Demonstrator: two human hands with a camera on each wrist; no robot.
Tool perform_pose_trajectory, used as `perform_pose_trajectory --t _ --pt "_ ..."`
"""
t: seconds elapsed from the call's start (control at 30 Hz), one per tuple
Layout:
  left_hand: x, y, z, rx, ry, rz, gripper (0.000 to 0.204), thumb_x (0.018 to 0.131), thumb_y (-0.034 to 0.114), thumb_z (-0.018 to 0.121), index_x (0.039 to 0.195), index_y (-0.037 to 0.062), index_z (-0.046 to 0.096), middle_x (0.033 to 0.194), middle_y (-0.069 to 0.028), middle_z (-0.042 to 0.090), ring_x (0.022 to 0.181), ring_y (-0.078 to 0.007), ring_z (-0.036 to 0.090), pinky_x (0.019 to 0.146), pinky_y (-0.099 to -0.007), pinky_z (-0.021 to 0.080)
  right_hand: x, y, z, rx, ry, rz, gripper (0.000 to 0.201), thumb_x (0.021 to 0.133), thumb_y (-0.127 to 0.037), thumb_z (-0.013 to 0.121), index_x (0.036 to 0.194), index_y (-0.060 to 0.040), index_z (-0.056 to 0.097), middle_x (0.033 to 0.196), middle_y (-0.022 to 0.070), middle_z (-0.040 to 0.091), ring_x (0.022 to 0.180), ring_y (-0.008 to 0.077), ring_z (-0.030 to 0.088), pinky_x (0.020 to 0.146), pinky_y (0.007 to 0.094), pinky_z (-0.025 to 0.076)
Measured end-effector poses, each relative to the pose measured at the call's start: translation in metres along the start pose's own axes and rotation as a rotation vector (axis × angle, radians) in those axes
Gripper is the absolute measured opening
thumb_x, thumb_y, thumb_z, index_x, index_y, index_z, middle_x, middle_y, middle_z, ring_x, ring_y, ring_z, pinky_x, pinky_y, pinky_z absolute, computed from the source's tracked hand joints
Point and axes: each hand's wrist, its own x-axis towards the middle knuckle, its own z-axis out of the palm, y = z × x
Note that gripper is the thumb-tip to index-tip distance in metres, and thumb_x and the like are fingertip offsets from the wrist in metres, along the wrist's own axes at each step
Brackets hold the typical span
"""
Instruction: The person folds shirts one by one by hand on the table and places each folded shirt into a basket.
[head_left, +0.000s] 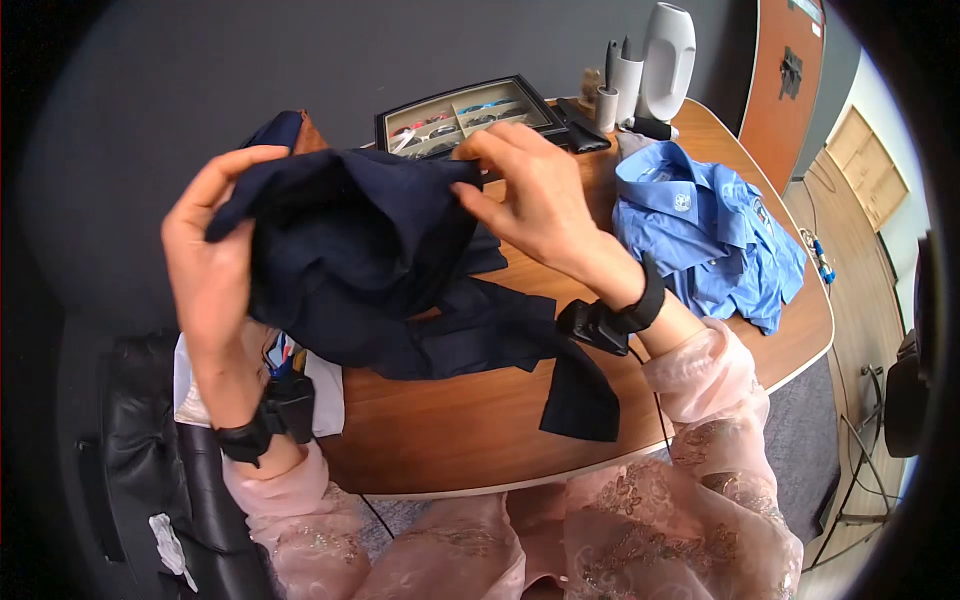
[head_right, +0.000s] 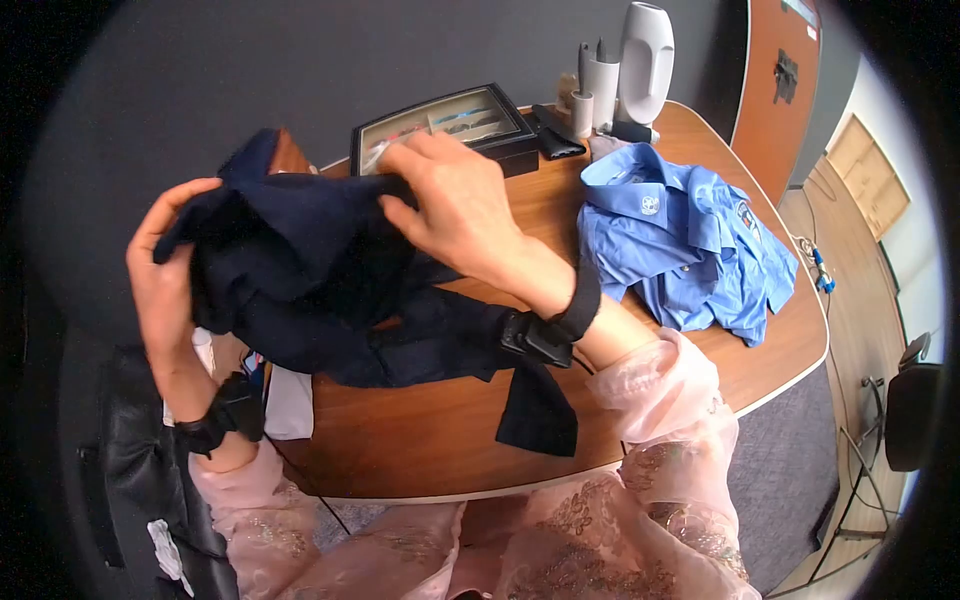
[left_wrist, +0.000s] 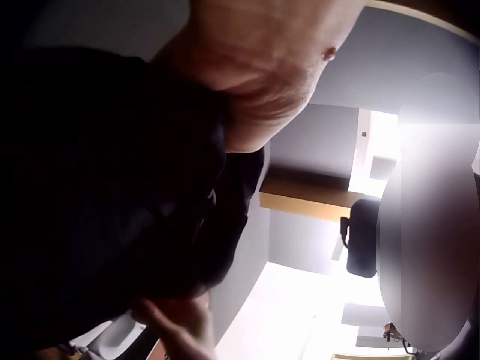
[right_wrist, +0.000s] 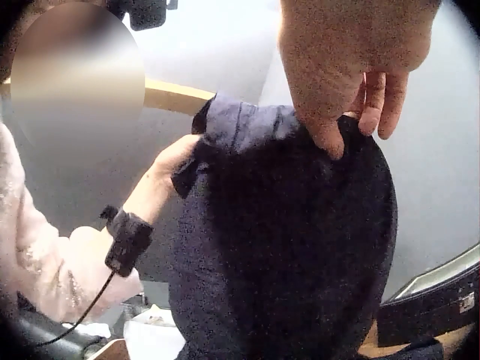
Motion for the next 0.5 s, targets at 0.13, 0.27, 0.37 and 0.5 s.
perform_pose_trajectory --t 0.13,0.27,0.37,0.5 --pt "0.002 0.014 -0.035 -0.024 -0.053 -0.057 0.034 0.076 -0.002 0.039 0.102 -0.0049 0.06 0.098 -0.0085 0.061 0.092 -0.0138 0.059 0.087 -0.0236 0.043 -0.011 -0.009 0.035 0.268 -0.184 0.122 0.048 0.068 -0.03 0.074 0.106 -0.0076 0.054 0.099 0.0125 0.055 0.099 0.031 0.052 0.082 0.0389 0.044" --pt "0.0 0.007 -0.054 0.001 0.004 -0.037 0.031 0.083 0.009 0.043 0.105 -0.0056 0.06 0.102 -0.0107 0.062 0.095 -0.0158 0.059 0.088 -0.0252 0.043 -0.047 -0.008 0.084 0.412 -0.332 0.125 0.063 0.066 -0.031 0.076 0.118 -0.0067 0.049 0.116 0.0169 0.05 0.111 0.0367 0.046 0.089 0.0418 0.04" --pt "-0.004 0.007 -0.07 0.003 0.035 -0.044 0.034 0.086 0.017 0.046 0.107 -0.0065 0.059 0.106 -0.0121 0.061 0.095 -0.0168 0.058 0.089 -0.0258 0.043 -0.055 -0.005 0.095 0.468 -0.458 0.269 0.052 0.069 -0.025 0.074 0.113 -0.0036 0.056 0.105 0.0177 0.058 0.103 0.0355 0.053 0.089 0.0378 0.042" --pt "-0.011 0.001 -0.103 0.019 0.076 -0.065 0.041 0.087 0.025 0.049 0.11 -0.0074 0.057 0.109 -0.0129 0.059 0.097 -0.0176 0.057 0.091 -0.0266 0.042 -0.03 0.025 0.055 0.779 -0.361 0.598 0.022 0.081 -0.013 0.063 0.099 0.0003 0.063 0.091 0.0066 0.065 0.087 0.0122 0.056 0.081 0.0281 0.044"
